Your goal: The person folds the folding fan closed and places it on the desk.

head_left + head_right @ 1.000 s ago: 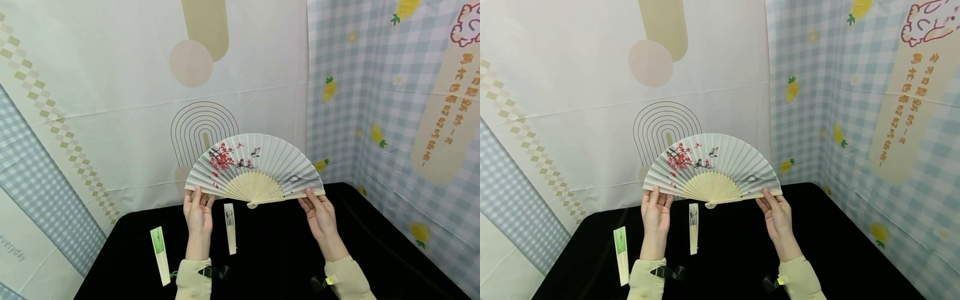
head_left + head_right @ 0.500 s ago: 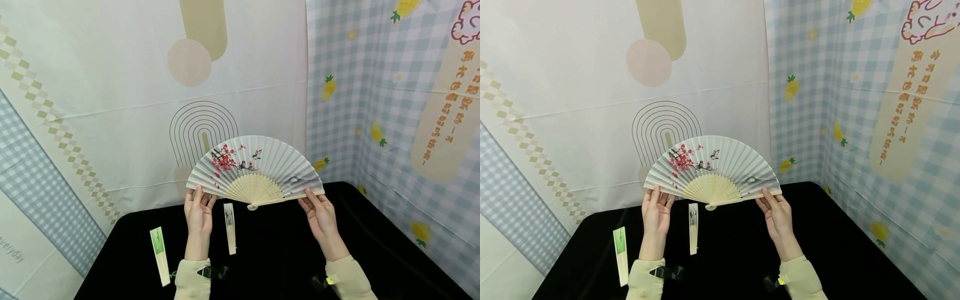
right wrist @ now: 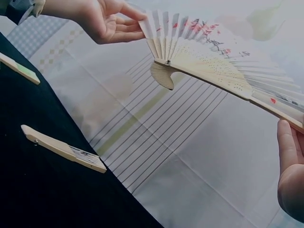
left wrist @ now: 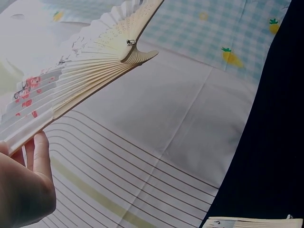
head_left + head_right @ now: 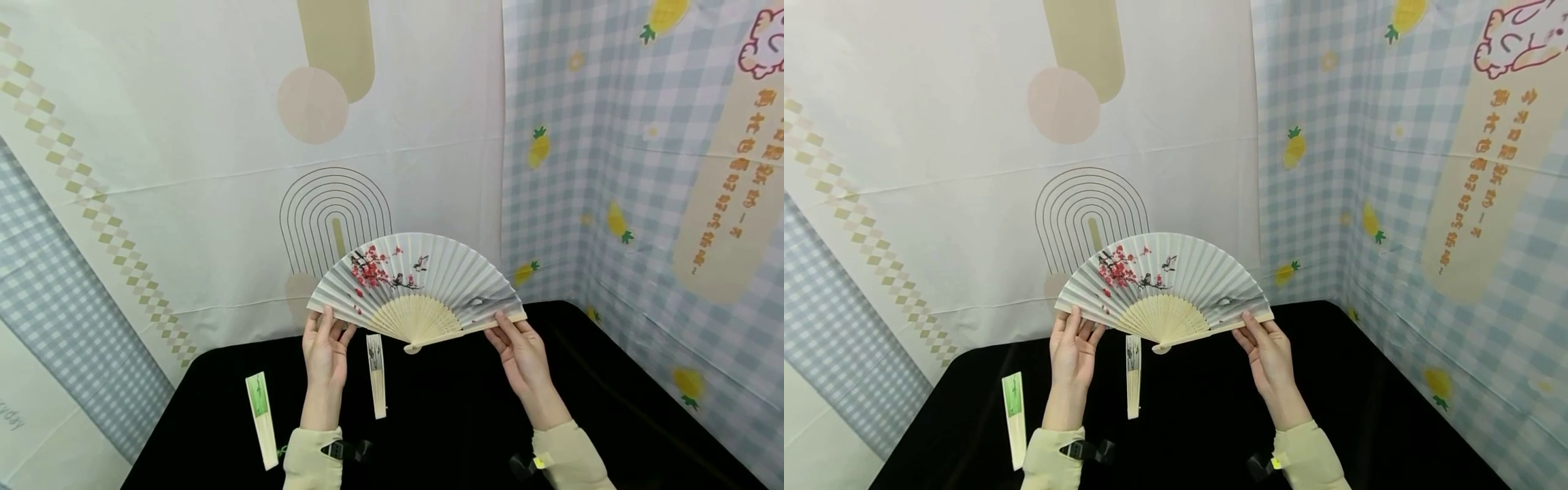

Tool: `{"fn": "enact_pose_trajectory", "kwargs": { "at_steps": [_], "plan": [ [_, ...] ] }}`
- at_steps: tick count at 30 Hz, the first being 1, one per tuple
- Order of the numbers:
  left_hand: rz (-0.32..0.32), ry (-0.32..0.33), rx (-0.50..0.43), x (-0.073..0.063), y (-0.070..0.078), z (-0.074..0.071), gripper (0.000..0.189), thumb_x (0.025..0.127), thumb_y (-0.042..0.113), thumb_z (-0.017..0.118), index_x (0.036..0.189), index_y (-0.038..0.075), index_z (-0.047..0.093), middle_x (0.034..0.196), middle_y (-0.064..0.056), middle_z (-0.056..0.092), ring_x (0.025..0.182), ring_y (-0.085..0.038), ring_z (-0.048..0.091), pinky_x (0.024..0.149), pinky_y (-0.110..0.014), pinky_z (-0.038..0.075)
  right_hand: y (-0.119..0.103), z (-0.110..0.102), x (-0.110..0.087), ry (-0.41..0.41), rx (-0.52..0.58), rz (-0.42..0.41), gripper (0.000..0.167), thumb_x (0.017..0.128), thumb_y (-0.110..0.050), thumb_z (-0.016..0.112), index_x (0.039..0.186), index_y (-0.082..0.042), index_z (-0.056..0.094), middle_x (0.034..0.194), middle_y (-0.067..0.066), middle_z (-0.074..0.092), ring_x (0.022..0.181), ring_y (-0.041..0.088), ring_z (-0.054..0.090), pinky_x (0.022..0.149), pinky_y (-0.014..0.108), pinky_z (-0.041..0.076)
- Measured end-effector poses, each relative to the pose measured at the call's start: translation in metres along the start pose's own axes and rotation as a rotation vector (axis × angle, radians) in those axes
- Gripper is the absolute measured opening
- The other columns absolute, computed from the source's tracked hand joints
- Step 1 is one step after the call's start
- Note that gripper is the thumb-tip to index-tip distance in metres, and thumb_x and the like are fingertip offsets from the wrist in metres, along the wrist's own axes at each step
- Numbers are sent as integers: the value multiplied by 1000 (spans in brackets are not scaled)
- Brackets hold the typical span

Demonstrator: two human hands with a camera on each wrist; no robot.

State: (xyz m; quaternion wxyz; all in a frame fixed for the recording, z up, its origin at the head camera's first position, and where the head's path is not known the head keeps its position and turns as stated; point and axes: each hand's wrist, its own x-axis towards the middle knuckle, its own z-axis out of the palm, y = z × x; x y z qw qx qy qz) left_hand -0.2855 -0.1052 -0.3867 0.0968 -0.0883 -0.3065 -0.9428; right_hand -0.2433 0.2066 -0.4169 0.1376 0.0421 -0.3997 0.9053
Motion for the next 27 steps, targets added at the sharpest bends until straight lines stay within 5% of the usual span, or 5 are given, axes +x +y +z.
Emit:
{"fn": "enact_pose_trajectory", "kwargs": {
  "at_steps": [18,27],
  "plan": [
    [5,-22,88,-1,0,-4,31,106,16,53,135,7,54,120,-9,69,96,-18,71,76,-29,61,6,4,3,34,-34,48,11,101,-7,62,94,-12,69,91,-1,67,84,10,69,85,25,57],
    [14,-22,126,-1,-1,-6,29,106,16,53,133,7,54,121,-9,68,98,-19,70,77,-30,60,9,4,2,28,-42,70,10,100,-8,63,103,-14,71,95,-2,69,87,9,70,88,26,57]
  ]
}}
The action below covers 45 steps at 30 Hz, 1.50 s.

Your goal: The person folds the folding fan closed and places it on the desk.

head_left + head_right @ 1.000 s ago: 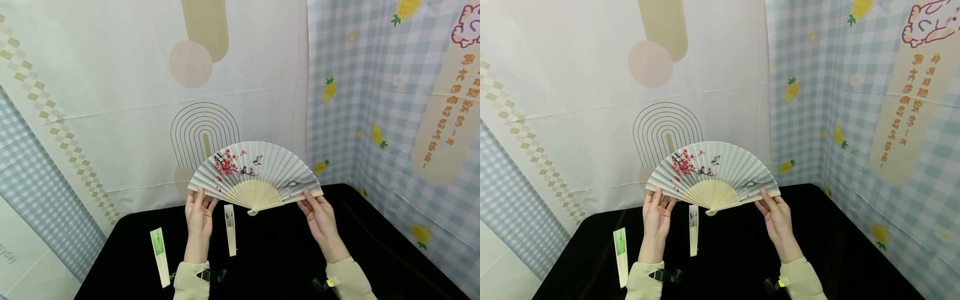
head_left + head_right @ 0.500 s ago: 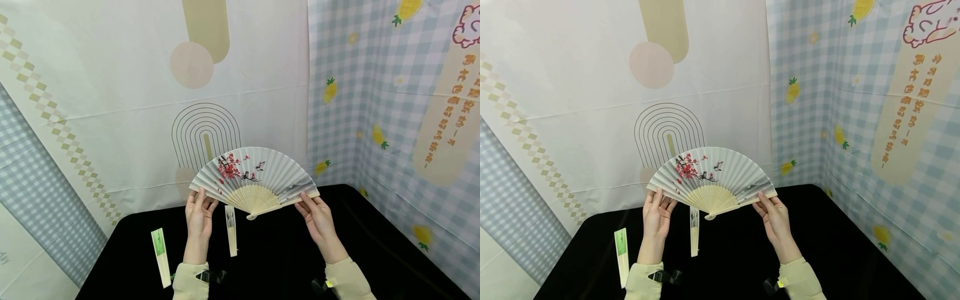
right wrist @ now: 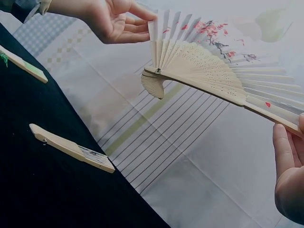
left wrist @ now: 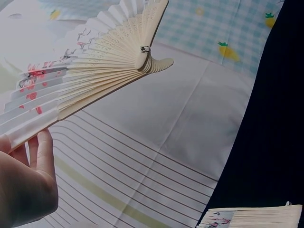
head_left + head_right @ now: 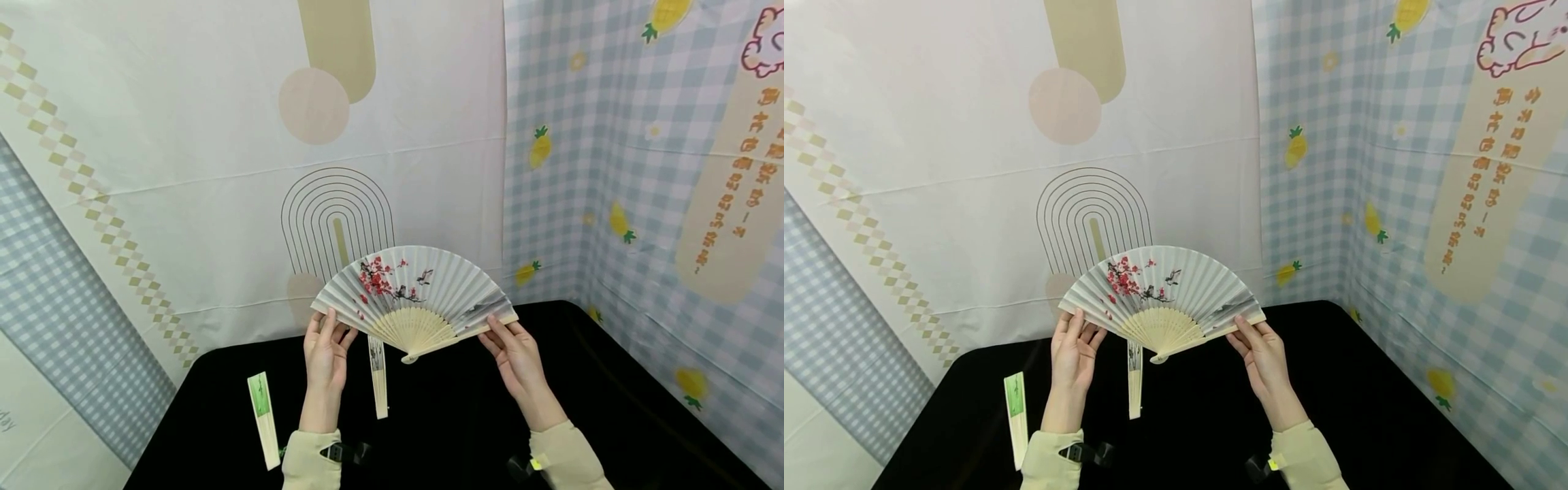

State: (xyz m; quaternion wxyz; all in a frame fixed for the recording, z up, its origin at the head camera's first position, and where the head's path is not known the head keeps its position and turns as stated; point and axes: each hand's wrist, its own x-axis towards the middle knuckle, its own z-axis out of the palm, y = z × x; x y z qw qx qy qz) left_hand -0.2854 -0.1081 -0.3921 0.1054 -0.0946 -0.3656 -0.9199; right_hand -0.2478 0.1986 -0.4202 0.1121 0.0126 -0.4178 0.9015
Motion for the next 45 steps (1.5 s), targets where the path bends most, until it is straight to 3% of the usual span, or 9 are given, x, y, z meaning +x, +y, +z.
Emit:
{"fn": "enact_pose_trajectory", "kwargs": {
  "at_steps": [10,33,45],
  "plan": [
    [-22,4,43,-2,-1,-2,26,106,16,53,131,8,54,118,-7,69,97,-18,70,78,-30,60,3,-1,-1,-23,-26,5,19,101,-7,61,111,-19,72,99,-1,71,89,9,71,85,24,57],
    [-44,-31,148,-3,-1,0,29,106,16,54,134,8,54,118,-5,68,100,-17,70,79,-30,60,5,0,-1,-14,-72,39,24,102,-5,60,107,-24,74,99,-2,74,90,8,71,82,22,58],
    [-33,-58,161,-3,-1,-1,28,106,17,55,132,9,56,121,-6,69,101,-17,69,83,-31,59,6,1,-1,-22,-94,43,20,100,-7,63,113,-20,71,101,-1,73,91,9,71,83,24,58]
  ]
}}
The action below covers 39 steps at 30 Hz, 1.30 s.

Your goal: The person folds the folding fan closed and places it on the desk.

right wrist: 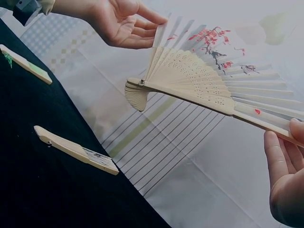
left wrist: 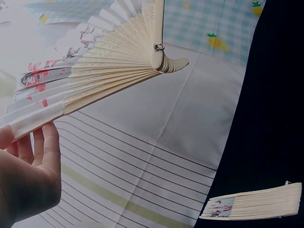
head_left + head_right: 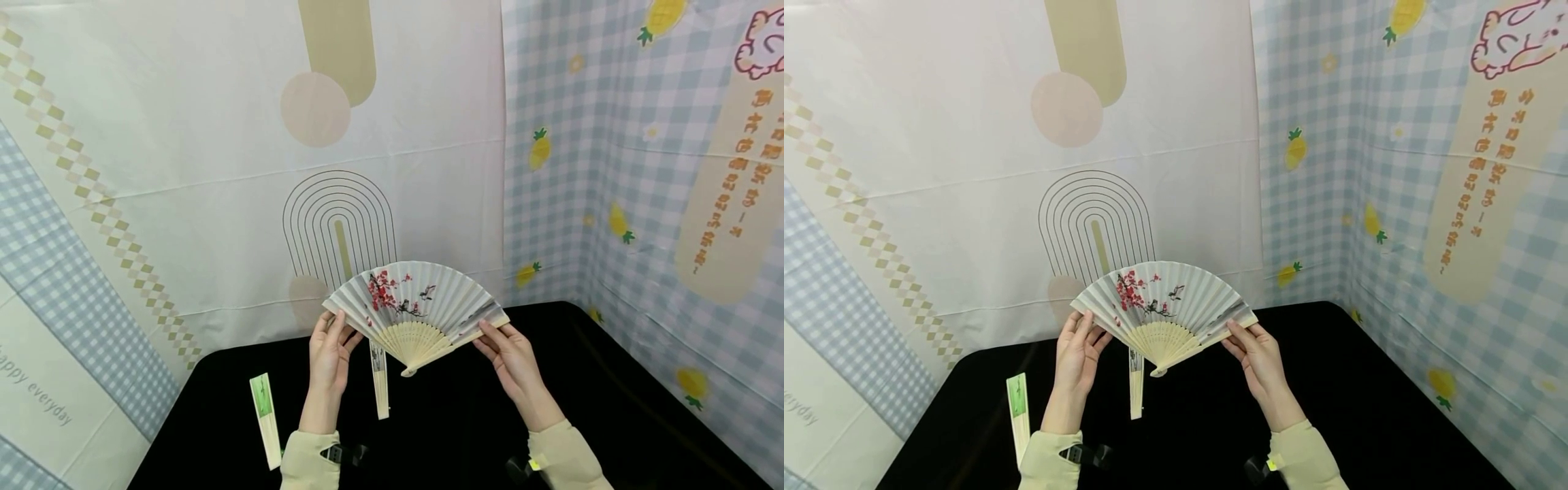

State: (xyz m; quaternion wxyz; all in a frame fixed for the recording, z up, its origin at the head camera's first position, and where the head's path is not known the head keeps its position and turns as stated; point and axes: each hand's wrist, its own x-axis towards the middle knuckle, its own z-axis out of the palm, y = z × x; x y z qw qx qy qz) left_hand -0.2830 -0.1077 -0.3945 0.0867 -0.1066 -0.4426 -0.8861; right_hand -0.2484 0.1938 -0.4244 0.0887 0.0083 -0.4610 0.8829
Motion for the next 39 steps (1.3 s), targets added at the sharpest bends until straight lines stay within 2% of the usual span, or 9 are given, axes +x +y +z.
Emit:
{"fn": "enact_pose_trajectory", "kwargs": {
  "at_steps": [11,20,31,39],
  "plan": [
    [0,-18,-17,-1,1,3,31,107,23,54,134,9,54,123,-6,66,99,-15,67,80,-29,58,-1,1,1,-8,-15,6,20,100,-7,64,112,-20,72,100,-1,73,90,9,71,83,24,58],
    [21,-15,-34,-1,1,4,22,103,4,56,124,10,58,120,-7,64,96,-16,67,80,-30,59,0,5,1,3,-24,32,21,100,-8,65,117,-18,69,101,0,73,92,11,71,86,26,57],
    [33,-7,11,0,0,5,24,102,5,59,126,8,57,123,-8,63,97,-17,66,81,-30,59,2,7,2,9,-22,43,22,99,-7,65,119,-16,68,102,1,74,93,11,71,86,26,57],
    [38,-2,34,0,-1,7,30,99,0,60,129,6,58,123,-9,63,100,-19,67,81,-31,59,5,6,2,20,-30,53,21,100,-6,64,119,-14,66,99,1,73,89,11,71,84,26,58]
  ]
}}
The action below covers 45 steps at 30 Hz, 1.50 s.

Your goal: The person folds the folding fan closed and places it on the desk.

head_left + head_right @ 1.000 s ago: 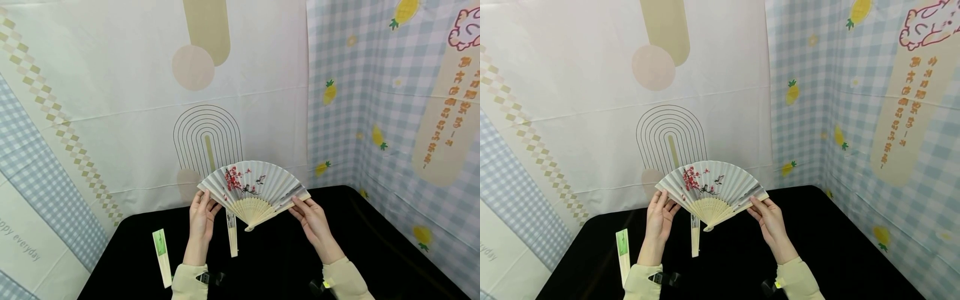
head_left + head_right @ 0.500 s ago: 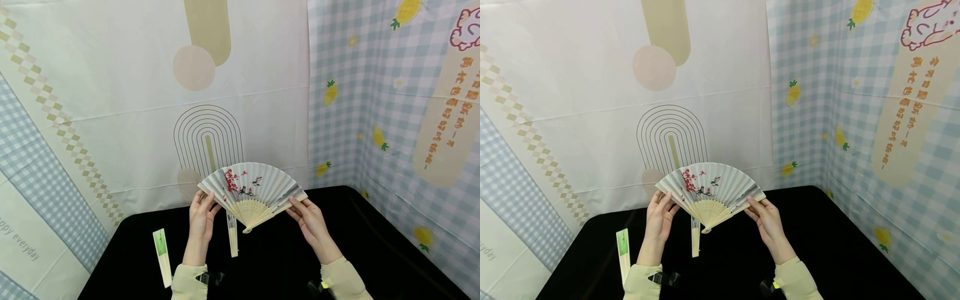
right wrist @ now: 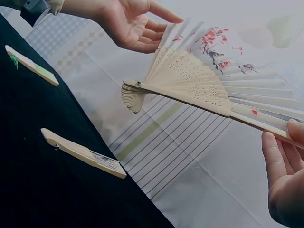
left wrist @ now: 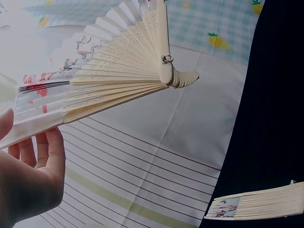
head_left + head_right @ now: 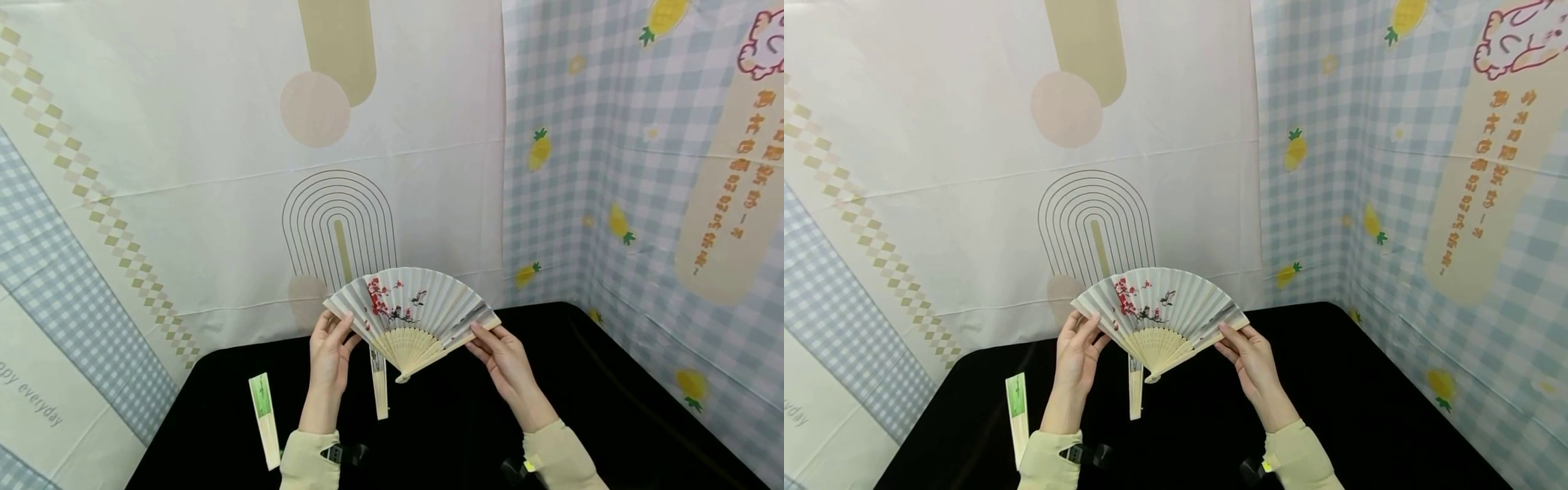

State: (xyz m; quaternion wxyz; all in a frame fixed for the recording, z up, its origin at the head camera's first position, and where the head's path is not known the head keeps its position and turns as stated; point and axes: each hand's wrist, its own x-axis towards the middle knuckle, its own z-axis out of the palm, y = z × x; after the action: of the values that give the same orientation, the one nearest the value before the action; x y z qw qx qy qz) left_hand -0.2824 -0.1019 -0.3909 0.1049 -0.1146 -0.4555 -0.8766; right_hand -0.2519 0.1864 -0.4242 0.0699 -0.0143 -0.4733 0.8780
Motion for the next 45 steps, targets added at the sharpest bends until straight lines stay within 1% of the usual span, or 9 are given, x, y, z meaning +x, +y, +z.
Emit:
{"fn": "enact_pose_trajectory", "kwargs": {
  "at_steps": [6,12,22,25,29,32,36,41,45],
  "plan": [
    [7,13,35,0,1,0,30,98,1,63,128,6,59,121,-9,64,100,-19,66,81,-32,59,2,1,0,-16,4,-15,20,100,-4,62,115,-15,69,99,1,74,89,11,71,83,25,58],
    [3,21,47,-1,1,-1,29,98,2,63,127,6,60,121,-9,64,100,-19,66,81,-33,59,3,1,0,-18,-5,-10,21,101,-5,62,119,-14,67,101,2,74,92,12,72,85,25,58],
    [-8,0,61,-1,-1,0,25,100,3,61,125,4,61,118,-8,67,97,-18,67,81,-32,59,4,0,-1,-23,-7,2,24,101,-6,62,124,-11,64,102,2,74,93,12,72,85,26,58],
    [-8,-10,74,0,-2,0,26,100,2,61,126,2,60,119,-8,67,99,-18,67,82,-32,59,5,0,0,-24,-10,8,25,101,-6,62,125,-11,65,103,1,74,95,12,72,86,26,57],
    [-17,-10,96,-1,-3,-2,33,98,1,63,131,0,58,124,-11,65,106,-20,66,85,-33,58,8,1,0,-20,-12,22,23,101,-6,62,122,-13,66,103,2,74,94,13,72,86,27,58],
    [-32,-9,103,-2,-4,-3,39,98,1,63,136,-1,54,129,-13,63,111,-21,66,86,-34,58,10,2,-1,-20,-24,33,26,101,-7,62,127,-10,63,103,2,74,95,13,72,86,27,58],
    [-44,-18,112,-4,-5,-3,41,99,1,62,138,-2,52,130,-14,63,111,-20,66,85,-32,58,10,3,-2,-23,-37,38,35,101,-7,62,136,-4,56,105,2,73,96,13,71,86,27,57],
    [-44,-37,106,-4,-5,0,40,99,2,61,138,-2,52,128,-13,65,110,-20,66,84,-31,58,9,4,-2,-23,-56,24,40,100,-7,63,139,-2,54,105,1,73,96,13,71,86,27,58],
    [-48,-41,98,-5,-4,-1,39,100,3,60,138,-2,52,128,-11,66,110,-19,67,83,-32,58,8,4,-2,-24,-66,24,45,100,-6,63,143,2,50,105,1,73,96,13,71,85,27,58]
  ]
}}
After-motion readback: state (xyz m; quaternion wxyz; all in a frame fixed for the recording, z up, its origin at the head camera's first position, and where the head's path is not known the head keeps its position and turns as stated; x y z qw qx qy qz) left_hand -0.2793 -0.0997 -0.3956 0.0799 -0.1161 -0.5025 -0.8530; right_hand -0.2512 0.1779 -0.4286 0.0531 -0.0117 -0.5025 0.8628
